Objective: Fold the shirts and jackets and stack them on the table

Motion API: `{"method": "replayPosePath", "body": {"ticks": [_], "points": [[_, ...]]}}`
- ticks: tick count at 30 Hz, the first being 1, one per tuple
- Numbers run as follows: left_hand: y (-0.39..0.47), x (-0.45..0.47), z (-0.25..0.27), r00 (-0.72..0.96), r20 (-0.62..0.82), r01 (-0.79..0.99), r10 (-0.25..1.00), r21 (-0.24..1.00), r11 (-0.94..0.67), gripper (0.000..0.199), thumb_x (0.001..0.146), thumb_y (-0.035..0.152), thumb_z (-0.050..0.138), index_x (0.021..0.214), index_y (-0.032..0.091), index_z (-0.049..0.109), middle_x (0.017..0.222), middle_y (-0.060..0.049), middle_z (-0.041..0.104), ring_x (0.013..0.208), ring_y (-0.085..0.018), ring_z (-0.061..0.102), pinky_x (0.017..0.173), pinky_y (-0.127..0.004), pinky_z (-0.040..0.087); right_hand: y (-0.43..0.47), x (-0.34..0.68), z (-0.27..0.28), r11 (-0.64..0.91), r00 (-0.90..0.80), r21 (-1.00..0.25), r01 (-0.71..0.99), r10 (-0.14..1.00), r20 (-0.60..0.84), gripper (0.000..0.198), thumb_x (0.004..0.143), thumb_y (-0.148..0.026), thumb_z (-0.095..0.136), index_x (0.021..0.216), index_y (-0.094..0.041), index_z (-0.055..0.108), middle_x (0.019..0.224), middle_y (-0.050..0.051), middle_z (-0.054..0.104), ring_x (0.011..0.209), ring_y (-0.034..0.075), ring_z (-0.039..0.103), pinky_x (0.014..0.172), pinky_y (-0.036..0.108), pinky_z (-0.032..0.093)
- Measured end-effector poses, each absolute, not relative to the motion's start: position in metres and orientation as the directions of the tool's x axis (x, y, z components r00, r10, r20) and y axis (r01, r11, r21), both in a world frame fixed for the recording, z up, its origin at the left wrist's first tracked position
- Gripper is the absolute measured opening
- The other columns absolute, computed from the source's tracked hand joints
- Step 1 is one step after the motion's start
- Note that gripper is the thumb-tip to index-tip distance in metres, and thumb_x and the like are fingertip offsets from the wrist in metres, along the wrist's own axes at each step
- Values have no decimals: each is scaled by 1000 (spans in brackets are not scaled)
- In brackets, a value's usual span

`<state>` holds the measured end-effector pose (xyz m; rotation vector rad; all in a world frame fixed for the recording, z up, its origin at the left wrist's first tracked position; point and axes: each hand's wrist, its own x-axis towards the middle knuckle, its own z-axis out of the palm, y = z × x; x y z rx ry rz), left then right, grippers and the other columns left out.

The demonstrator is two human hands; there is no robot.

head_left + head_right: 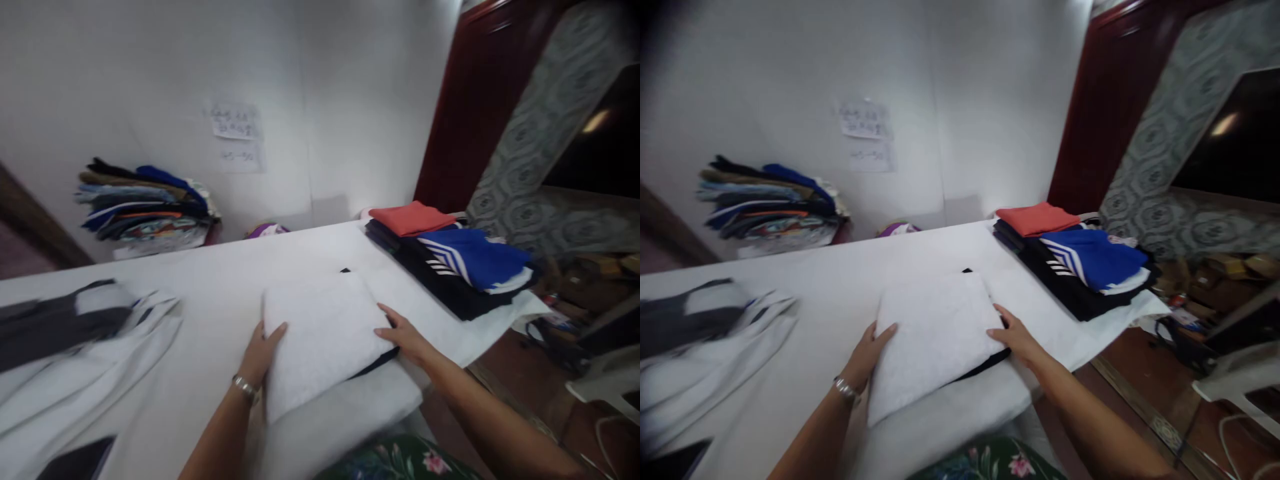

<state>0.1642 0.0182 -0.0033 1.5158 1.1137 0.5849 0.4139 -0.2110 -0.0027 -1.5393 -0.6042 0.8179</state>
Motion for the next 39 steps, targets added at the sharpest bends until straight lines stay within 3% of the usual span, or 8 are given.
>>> {"method": "replayPosePath", "body": {"ticks": [3, 6, 10, 16, 24, 30, 36, 39], "points": [[3, 171, 5, 403, -221, 179, 888, 971, 161, 62, 72, 40, 72, 125, 15, 51, 116, -14, 66, 100, -26, 65, 88, -40, 52, -211, 419, -8, -112, 684, -994, 8, 725, -76, 83, 62, -42, 75, 137, -22, 46, 134, 7, 54, 122, 28, 51, 101, 38, 41], [-2, 173, 0, 401, -229, 80, 887, 973, 215, 66, 67, 33, 78, 124, 15, 51, 111, -14, 68, 96, -24, 66, 87, -38, 52, -217, 428, -17, -224, 683, -967, 122, 726, -82, 76, 64, -43, 73, 133, -20, 50, 131, 8, 57, 121, 29, 51, 102, 41, 41], [1, 173, -14, 422, -216, 44, 881, 975, 218, 70, 64, 32, 81, 124, 15, 51, 111, -13, 68, 97, -24, 66, 90, -38, 50, -222, 434, -22, -374, 668, -824, 427, 744, 9, 63, 71, -47, 66, 128, -19, 56, 131, 10, 57, 124, 31, 48, 108, 47, 33], [4, 172, -20, 429, -219, 36, 876, 973, 226, 71, 64, 32, 81, 125, 16, 48, 111, -13, 67, 96, -23, 66, 91, -39, 48, -182, 409, 12, -184, 410, -576, 797, 864, 292, 60, 80, -47, 58, 135, -23, 49, 147, 8, 38, 137, 30, 30, 115, 47, 21], [4, 173, -21, 449, -227, 47, 864, 972, 231, 71, 66, 33, 79, 127, 17, 46, 112, -13, 67, 95, -24, 66, 88, -39, 50, -84, 367, 43, 70, 45, -471, 880, 973, 228, 65, 86, -54, 50, 143, -27, 37, 156, 2, 17, 144, 25, 7, 115, 46, 5], [3, 173, -28, 421, -199, 114, 885, 980, 166, 69, 69, 33, 76, 130, 21, 45, 114, -10, 66, 96, -24, 65, 86, -38, 50, -45, 400, 5, -194, 189, -403, 894, 981, -54, 65, 87, -62, 39, 142, -26, 40, 154, 5, 26, 143, 28, 14, 114, 50, 1], [5, 173, -34, 415, -179, 101, 892, 983, 151, 72, 68, 33, 77, 131, 20, 45, 112, -10, 67, 95, -23, 66, 87, -37, 50, -43, 403, -8, -162, 191, -488, 858, 982, 10, 65, 85, -63, 44, 138, -26, 46, 152, 5, 30, 143, 27, 16, 114, 49, 0], [7, 173, -37, 424, -173, 101, 889, 985, 144, 71, 69, 35, 76, 131, 20, 45, 112, -10, 67, 94, -23, 66, 88, -38, 50, -51, 409, 0, -115, 214, -606, 787, 972, 94, 60, 84, -61, 47, 130, -23, 55, 146, 8, 41, 140, 26, 27, 115, 49, 9]]}}
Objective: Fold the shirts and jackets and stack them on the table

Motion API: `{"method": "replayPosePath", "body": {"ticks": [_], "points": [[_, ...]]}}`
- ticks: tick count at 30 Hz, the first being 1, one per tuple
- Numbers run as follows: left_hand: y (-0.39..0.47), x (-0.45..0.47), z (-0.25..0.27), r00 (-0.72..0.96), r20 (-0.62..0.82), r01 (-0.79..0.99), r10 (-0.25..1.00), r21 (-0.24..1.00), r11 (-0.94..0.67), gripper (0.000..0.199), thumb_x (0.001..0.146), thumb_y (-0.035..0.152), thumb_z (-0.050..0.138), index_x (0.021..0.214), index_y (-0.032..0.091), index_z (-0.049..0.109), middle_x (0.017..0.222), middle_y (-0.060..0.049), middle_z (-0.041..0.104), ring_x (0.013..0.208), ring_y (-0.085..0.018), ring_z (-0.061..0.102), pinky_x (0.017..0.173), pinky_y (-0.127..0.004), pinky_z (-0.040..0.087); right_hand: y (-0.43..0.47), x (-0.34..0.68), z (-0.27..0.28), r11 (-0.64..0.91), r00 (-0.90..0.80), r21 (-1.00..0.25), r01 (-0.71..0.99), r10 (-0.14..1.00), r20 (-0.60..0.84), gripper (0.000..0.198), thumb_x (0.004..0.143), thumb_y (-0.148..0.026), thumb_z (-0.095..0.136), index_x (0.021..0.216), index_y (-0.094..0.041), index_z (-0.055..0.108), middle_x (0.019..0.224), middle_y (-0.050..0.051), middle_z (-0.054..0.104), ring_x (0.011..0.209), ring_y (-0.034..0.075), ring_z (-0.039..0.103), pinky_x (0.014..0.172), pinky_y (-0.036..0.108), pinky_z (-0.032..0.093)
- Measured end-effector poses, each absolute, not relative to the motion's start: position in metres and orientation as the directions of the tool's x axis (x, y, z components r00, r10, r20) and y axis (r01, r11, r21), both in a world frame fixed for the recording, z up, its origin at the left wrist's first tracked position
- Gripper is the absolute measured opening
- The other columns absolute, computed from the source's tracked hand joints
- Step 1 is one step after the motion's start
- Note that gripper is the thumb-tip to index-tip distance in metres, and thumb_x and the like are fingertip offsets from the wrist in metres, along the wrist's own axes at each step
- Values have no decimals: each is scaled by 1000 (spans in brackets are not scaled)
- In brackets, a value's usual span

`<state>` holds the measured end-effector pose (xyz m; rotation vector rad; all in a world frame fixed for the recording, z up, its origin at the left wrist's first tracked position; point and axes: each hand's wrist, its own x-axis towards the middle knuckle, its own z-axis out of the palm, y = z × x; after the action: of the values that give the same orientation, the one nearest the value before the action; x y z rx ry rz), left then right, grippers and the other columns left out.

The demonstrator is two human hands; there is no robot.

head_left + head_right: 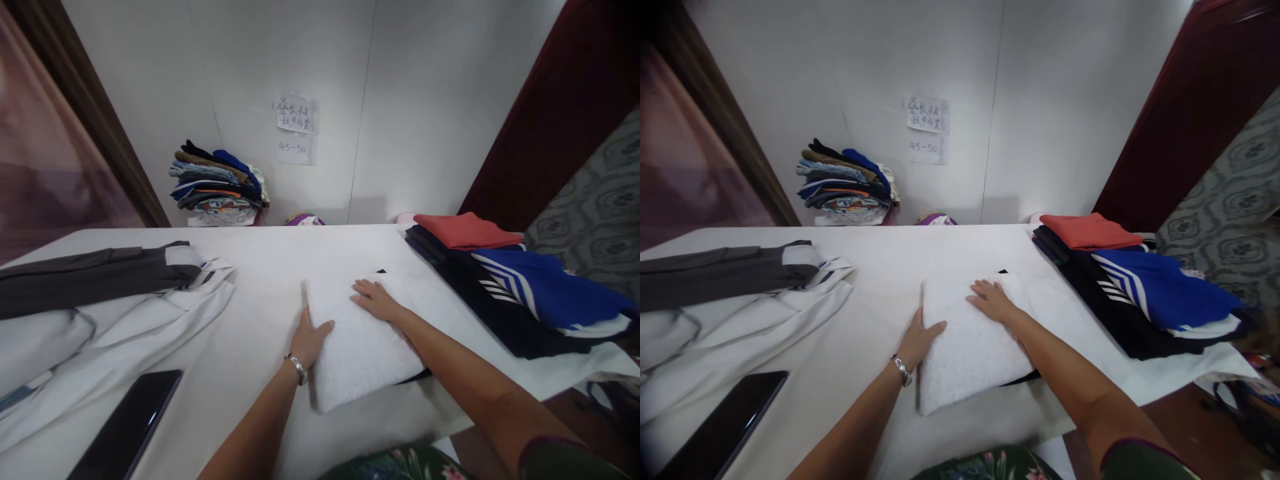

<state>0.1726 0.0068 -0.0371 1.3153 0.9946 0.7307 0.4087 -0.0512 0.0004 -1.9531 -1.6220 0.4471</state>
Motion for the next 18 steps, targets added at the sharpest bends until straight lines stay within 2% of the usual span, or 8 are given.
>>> {"method": "replayPosePath", "body": {"ticks": [3, 5, 8, 10, 12, 15, 18], "points": [[8, 172, -37, 430, -172, 105, 886, 985, 140, 71, 69, 35, 76, 130, 19, 46, 111, -11, 67, 95, -23, 66, 89, -38, 49, -77, 429, 4, -68, 375, -702, 709, 880, 293, 57, 83, -58, 50, 125, -21, 60, 143, 8, 45, 136, 24, 33, 114, 43, 21], [7, 172, -34, 428, -174, 107, 887, 984, 142, 71, 68, 35, 77, 129, 18, 46, 111, -11, 67, 95, -23, 66, 89, -39, 49, -106, 445, 2, -159, 567, -775, 612, 772, 289, 60, 79, -57, 56, 128, -22, 57, 144, 8, 44, 135, 26, 35, 113, 43, 25], [5, 172, -26, 425, -184, 127, 886, 982, 143, 68, 69, 34, 76, 128, 18, 46, 113, -11, 66, 97, -24, 65, 89, -39, 50, -151, 459, -8, -320, 756, -906, 276, 654, -1, 73, 73, -55, 63, 136, -20, 48, 139, 11, 50, 128, 29, 46, 108, 44, 34], [4, 171, -20, 427, -201, 158, 882, 976, 147, 66, 69, 33, 75, 127, 18, 46, 113, -11, 66, 97, -24, 65, 88, -39, 50, -174, 460, -13, -326, 748, -941, 87, 646, -154, 76, 73, -53, 63, 138, -20, 44, 134, 12, 55, 121, 28, 53, 104, 42, 41], [4, 171, -15, 426, -214, 181, 879, 972, 149, 64, 70, 34, 74, 126, 17, 47, 112, -11, 67, 96, -23, 66, 87, -38, 52, -187, 456, -14, -305, 722, -952, -5, 658, -214, 75, 74, -52, 64, 139, -21, 43, 129, 11, 59, 115, 27, 58, 99, 41, 45], [5, 170, -8, 413, -192, 223, 890, 969, 106, 60, 70, 36, 72, 122, 16, 51, 111, -12, 68, 96, -24, 66, 86, -38, 53, -188, 454, -11, -316, 704, -949, -5, 672, -227, 73, 74, -51, 66, 136, -19, 47, 121, 11, 64, 108, 27, 62, 95, 41, 47], [6, 169, 1, 387, -175, 310, 905, 949, 50, 59, 69, 40, 70, 119, 15, 54, 110, -13, 68, 97, -28, 66, 86, -41, 53, -177, 456, -6, -428, 707, -865, 262, 695, -129, 63, 74, -50, 64, 127, -17, 57, 115, 11, 67, 107, 29, 61, 96, 43, 44]]}}
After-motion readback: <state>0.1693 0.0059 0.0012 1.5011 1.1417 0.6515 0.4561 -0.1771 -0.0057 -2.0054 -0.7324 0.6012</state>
